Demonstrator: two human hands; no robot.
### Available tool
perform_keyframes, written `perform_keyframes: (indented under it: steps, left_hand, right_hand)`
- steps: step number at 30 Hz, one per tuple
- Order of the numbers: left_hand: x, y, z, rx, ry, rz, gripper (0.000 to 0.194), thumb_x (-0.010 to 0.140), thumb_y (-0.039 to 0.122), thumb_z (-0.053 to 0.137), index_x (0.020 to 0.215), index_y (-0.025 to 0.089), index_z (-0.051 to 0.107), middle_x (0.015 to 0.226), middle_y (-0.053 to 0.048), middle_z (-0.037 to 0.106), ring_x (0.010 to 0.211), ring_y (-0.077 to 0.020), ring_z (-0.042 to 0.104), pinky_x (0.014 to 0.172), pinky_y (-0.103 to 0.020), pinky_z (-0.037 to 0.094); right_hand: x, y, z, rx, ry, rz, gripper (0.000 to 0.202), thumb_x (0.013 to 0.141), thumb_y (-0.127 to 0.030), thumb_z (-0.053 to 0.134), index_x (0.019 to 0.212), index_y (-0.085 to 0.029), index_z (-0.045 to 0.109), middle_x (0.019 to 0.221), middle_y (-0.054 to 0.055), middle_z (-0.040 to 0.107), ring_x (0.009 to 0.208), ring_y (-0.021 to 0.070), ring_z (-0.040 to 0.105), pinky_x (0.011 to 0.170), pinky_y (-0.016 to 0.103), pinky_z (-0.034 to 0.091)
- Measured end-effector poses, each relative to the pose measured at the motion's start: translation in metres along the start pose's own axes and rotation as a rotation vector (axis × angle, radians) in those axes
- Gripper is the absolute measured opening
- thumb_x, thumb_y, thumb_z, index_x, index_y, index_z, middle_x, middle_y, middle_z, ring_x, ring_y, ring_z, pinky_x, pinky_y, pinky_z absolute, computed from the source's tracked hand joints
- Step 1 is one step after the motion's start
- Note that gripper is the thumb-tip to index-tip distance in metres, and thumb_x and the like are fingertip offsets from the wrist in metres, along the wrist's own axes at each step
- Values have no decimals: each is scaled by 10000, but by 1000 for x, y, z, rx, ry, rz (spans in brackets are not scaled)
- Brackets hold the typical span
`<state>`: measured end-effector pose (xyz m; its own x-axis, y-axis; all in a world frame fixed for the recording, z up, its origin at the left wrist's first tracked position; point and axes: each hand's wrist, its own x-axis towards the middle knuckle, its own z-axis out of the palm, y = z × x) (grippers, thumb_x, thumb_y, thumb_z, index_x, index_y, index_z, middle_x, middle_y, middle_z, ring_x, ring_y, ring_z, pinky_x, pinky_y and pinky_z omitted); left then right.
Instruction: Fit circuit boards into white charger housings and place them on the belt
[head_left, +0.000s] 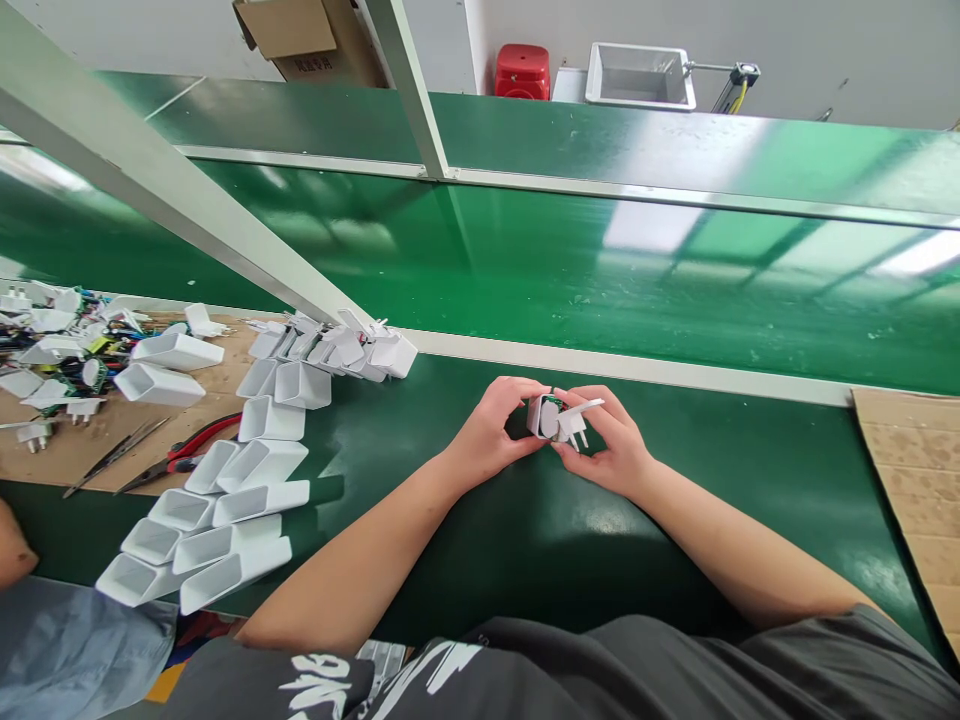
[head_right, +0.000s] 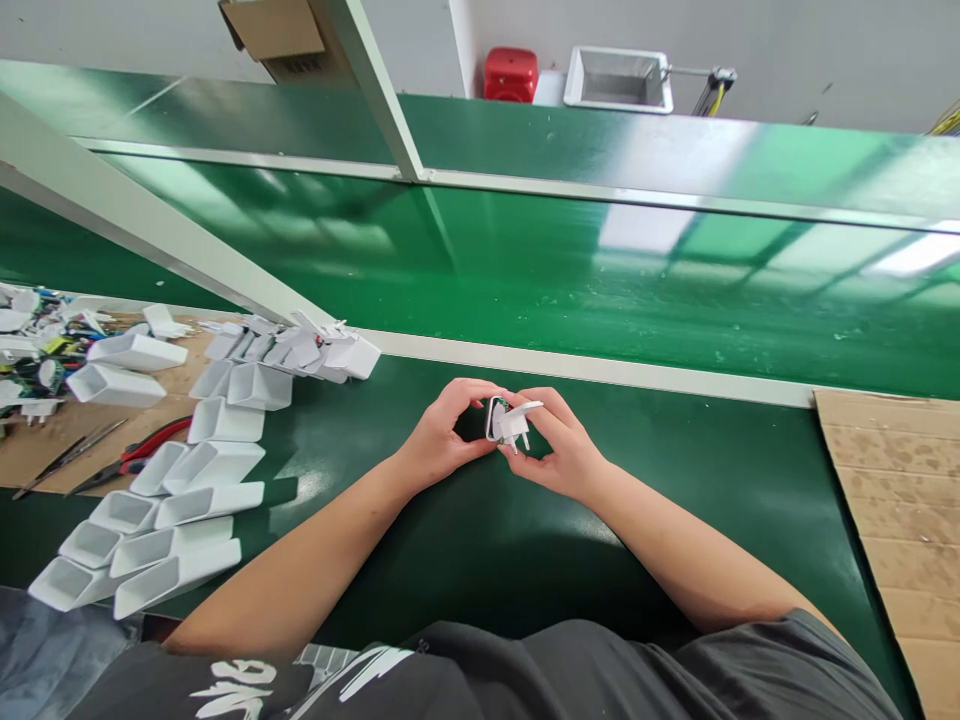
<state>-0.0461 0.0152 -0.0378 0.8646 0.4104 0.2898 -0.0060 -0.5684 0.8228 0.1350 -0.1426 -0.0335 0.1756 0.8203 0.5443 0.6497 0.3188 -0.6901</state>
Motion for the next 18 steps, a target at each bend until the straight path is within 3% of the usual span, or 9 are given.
perform_keyframes:
  steps: [18]
  left_hand:
    - [0,2,-1,53,14,60,543,920,265,817,1411,282,586,1399,-94,663,1320,-281,613,1144,-512,516]
  right_hand:
    - [-1,2,0,-43,-32,-4,711,949,-270,748,1612,-332,500,1179,109,566,1045,284,658,899,460,662]
